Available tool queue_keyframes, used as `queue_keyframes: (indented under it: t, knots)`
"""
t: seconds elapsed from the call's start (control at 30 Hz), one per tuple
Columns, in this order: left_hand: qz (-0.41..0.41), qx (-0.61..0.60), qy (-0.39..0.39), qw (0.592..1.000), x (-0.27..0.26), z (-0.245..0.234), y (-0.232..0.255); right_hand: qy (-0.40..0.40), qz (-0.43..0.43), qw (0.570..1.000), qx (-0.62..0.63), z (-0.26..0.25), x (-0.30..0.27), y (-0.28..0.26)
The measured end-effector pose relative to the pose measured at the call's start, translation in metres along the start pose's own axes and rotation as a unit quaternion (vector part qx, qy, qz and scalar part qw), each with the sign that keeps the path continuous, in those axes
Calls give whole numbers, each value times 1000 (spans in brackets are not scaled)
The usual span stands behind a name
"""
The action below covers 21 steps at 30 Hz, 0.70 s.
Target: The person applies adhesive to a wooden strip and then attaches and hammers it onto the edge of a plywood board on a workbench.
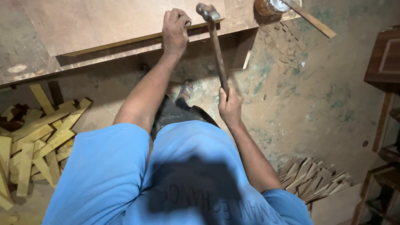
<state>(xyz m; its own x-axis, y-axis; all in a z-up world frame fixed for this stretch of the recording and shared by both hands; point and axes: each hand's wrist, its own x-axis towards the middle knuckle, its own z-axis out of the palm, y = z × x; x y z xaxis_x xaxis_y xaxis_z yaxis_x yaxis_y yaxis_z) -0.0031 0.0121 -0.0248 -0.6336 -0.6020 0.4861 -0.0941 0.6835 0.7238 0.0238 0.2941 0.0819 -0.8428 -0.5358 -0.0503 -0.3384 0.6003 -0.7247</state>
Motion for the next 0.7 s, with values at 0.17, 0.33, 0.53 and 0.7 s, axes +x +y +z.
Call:
queue_keyframes:
  t: [0.17, 0.33, 0.53, 0.7]
  knots:
    - [1, -3, 9, 1000, 3, -3, 6, -35, 18, 997, -71, 2, 0, 4]
    - [-6, 5, 0, 1000, 2, -1, 4, -16, 10, 1000, -6, 8, -5, 9]
    - [-5, 17, -6, 1000, 8, -3, 8, -32, 52, 997, -37, 11, 6, 23]
    - [104, 47, -94, 989, 14, -42, -1, -20, 56, 998, -5, -10, -15, 40]
